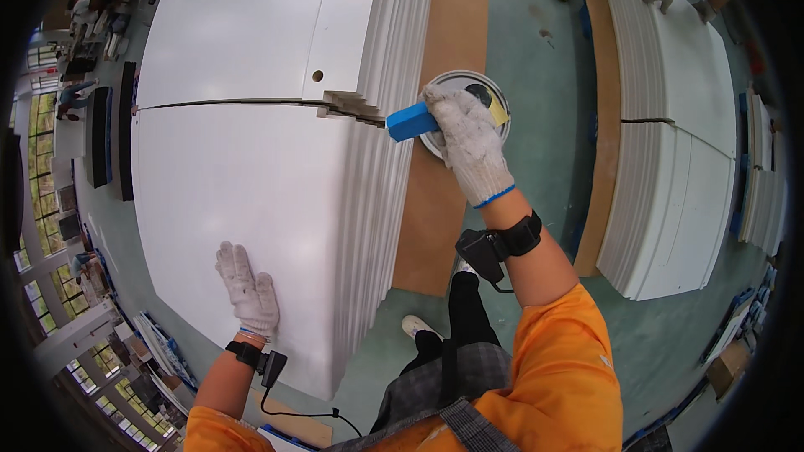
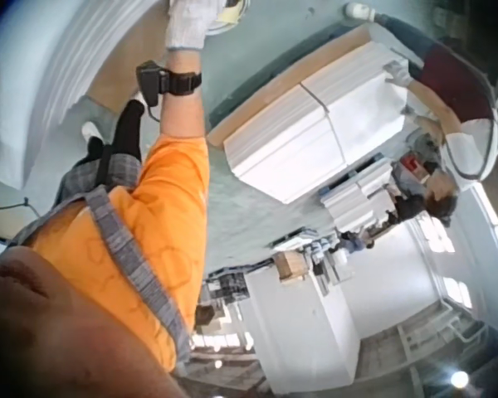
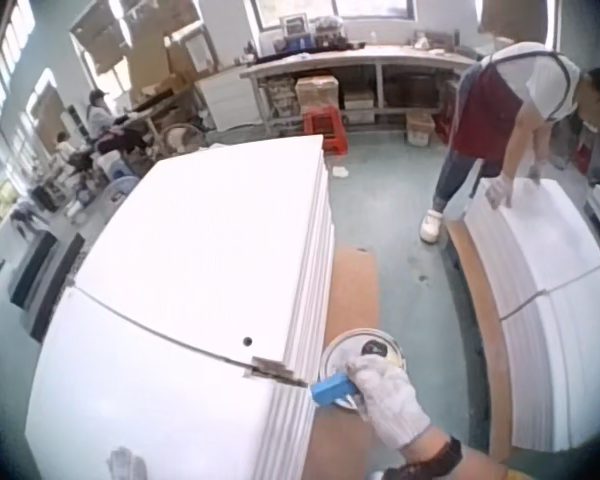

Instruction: Applying adhesive or cleaner to white furniture panels using a blue applicator pad and a small container of fluid.

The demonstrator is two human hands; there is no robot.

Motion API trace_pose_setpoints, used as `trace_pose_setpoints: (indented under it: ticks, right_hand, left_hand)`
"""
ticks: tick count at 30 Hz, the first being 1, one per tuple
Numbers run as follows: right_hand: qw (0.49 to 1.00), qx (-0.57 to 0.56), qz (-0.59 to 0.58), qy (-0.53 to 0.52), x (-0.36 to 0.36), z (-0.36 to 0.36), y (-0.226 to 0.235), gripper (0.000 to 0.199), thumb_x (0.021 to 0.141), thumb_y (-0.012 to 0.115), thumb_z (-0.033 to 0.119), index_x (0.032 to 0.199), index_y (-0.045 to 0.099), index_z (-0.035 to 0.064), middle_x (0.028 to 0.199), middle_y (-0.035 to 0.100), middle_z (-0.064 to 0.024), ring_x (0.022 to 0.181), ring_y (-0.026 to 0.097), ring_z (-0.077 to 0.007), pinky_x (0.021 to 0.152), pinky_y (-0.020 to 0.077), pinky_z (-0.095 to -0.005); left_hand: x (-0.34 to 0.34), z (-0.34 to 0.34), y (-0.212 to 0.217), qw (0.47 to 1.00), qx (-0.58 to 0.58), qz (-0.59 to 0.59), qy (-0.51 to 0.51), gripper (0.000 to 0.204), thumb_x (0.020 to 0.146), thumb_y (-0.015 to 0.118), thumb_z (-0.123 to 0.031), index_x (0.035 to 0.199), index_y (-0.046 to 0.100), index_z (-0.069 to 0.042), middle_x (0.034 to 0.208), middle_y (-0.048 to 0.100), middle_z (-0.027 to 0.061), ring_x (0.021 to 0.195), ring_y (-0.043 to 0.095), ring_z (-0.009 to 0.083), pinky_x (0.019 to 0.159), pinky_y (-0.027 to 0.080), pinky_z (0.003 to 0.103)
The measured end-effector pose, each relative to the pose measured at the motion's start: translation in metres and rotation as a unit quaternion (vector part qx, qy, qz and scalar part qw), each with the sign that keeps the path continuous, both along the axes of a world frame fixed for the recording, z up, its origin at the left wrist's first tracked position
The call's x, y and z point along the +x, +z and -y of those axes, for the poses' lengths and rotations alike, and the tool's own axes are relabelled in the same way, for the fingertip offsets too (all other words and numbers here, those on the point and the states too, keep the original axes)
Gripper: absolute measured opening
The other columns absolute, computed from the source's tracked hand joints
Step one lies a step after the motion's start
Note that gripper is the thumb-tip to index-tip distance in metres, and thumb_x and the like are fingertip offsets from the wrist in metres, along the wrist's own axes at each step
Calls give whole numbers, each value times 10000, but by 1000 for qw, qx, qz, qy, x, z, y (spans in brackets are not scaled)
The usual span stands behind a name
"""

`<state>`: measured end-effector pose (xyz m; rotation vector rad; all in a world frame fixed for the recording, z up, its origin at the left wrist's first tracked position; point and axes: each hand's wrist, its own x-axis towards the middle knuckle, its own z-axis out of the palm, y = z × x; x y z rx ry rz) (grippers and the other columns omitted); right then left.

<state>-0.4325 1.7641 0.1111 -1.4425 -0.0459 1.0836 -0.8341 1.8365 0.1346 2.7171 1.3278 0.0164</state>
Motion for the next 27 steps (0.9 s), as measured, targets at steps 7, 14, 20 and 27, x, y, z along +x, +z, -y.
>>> trace_pose_setpoints:
  ticks: [7, 14, 20, 27]
  right_hand:
    - [881, 44, 454, 121, 4, -30, -1, 281, 912, 543, 312, 1080, 636, 106, 778, 570, -53, 739, 588, -209, 680, 478, -312]
    - [896, -79, 417, 135, -11, -54, 28, 471, 839, 607, 492, 798, 658, 26, 676, 577, -71, 662, 551, -192, 665, 446, -308]
    - [746, -75, 631, 200, -12, -54, 21, 298, 871, 581, 394, 972, 669, 128, 803, 595, -74, 750, 581, -214, 684, 469, -328]
    - [689, -57, 689, 219, -7, -52, 18, 267, 857, 583, 170, 1116, 640, 191, 841, 581, -76, 767, 577, -239, 711, 486, -342]
  left_hand:
    - [4, -1, 1, 1000, -3, 5, 1, 624, 923, 433, -357, 1431, 301, -21, 1500, 221, 213, 1390, 158, 415, 1122, 68, 551]
    - [2, 0, 1, 1000, -2, 8, 1, 626, 923, 435, -353, 1434, 294, -20, 1502, 220, 211, 1394, 155, 407, 1122, 64, 552]
    - [4, -1, 0, 1000, -11, 7, 4, 627, 925, 432, -360, 1429, 299, -12, 1500, 224, 212, 1394, 154, 409, 1120, 63, 558]
    - [3, -1, -1, 1000, -5, -4, 0, 628, 898, 460, -310, 1422, 304, -2, 1496, 221, 224, 1390, 154, 422, 1118, 59, 566]
